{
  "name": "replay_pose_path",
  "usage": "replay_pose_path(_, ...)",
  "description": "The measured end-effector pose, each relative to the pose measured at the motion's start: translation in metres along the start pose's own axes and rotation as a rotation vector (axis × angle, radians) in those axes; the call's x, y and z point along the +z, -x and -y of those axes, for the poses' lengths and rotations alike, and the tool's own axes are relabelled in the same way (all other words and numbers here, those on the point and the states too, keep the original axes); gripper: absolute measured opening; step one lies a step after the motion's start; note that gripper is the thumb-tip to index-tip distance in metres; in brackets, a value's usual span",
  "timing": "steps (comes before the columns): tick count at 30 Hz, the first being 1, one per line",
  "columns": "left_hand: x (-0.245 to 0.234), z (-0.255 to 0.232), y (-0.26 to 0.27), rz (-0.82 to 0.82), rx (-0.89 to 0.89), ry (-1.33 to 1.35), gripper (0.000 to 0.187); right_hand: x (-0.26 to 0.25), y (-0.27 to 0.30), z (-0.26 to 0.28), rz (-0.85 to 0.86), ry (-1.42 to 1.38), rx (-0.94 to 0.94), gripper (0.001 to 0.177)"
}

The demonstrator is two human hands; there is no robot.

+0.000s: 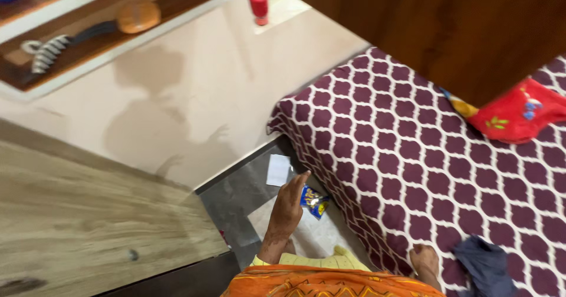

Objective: The person wipes a wall, a hairdryer, and a wall switchboard with a cloth, then cleans two power adapters by hand after unplugging them from the wall.

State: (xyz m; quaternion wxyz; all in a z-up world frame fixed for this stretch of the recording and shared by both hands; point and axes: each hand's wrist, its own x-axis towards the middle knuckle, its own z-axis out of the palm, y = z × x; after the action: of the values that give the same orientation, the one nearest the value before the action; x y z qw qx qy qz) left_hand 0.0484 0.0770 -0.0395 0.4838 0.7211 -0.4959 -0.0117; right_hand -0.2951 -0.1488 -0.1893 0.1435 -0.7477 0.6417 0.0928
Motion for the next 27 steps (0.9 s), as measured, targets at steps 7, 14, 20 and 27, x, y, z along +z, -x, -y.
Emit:
replay_pose_path(7,0.092,-0.035,0.001,0.273,-0.019,-0.106,0.051,-0.012,0.012,-0.106,0.077,-0.151,0.325,0.037)
replay_pose_path(14,0.152,-0.066,0.019,0.361,0.092,-0.063,0.041,0.005,0.013,-0.177,0.083,-0.266,0.460,0.037)
replay_pose_path(20,0.170,-0.075,0.034,0.340,0.055,-0.095,0.038,0.014,-0.013,-0.200,0.005,-0.373,0.494,0.037)
replay_pose_path(27,0.140,-0.086,0.040,0.227,-0.108,-0.213,0.043,-0.027,-0.084,-0.173,-0.392,-0.785,0.501,0.038)
